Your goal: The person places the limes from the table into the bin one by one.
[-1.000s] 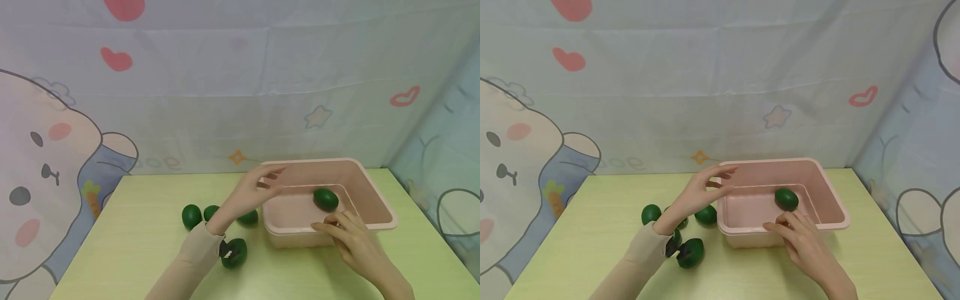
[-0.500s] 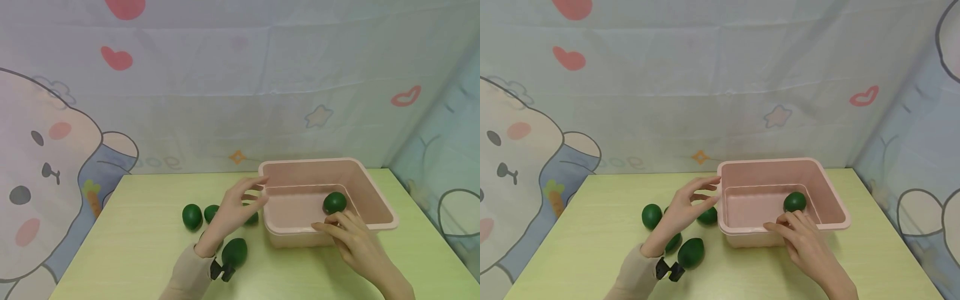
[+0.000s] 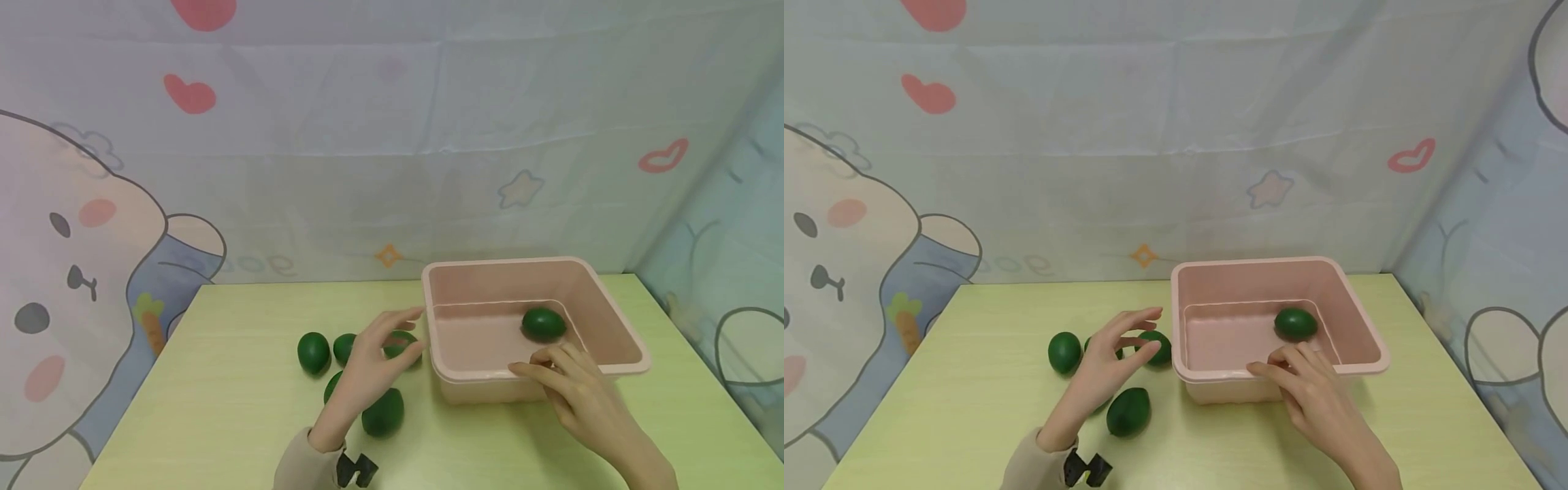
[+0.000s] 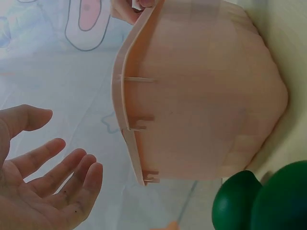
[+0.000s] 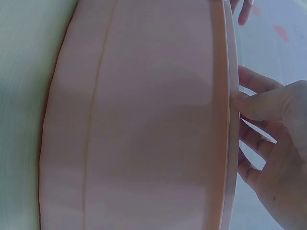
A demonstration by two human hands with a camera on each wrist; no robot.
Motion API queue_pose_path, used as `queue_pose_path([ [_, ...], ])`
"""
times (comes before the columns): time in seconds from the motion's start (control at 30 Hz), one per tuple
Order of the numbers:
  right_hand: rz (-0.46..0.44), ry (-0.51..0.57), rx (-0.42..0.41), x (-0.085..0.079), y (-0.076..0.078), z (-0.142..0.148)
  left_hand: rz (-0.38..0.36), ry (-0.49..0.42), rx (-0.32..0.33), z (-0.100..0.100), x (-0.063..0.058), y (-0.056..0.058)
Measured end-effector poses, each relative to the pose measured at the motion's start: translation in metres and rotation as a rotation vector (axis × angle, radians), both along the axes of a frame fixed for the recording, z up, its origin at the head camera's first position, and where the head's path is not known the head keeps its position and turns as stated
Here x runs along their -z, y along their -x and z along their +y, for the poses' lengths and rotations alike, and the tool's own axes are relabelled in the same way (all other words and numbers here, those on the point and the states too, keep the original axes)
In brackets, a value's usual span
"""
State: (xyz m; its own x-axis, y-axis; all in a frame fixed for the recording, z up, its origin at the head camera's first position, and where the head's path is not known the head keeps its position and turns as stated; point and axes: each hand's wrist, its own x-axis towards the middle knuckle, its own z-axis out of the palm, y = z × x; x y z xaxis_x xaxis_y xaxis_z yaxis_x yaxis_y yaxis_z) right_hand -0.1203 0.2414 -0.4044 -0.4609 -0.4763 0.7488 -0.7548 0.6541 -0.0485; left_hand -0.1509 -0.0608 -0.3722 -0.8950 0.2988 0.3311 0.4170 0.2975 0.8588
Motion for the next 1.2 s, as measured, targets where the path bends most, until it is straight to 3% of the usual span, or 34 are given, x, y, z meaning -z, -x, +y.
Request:
queue_pose_path([
  [0.4, 0.004, 0.001, 0.0, -0.001, 0.001, 0.0, -0.034, -0.04, -0.078, -0.009, 0.029, -0.012],
  [0.9, 0.0, 0.002, 0.0, 0.0, 0.0, 0.0, -0.06, -0.037, -0.176, -0.014, 0.055, -0.028],
  [1.2, 0.016, 0.004, -0.009, -0.001, 0.001, -0.001, -0.099, -0.017, -0.274, -0.017, 0.072, -0.037],
])
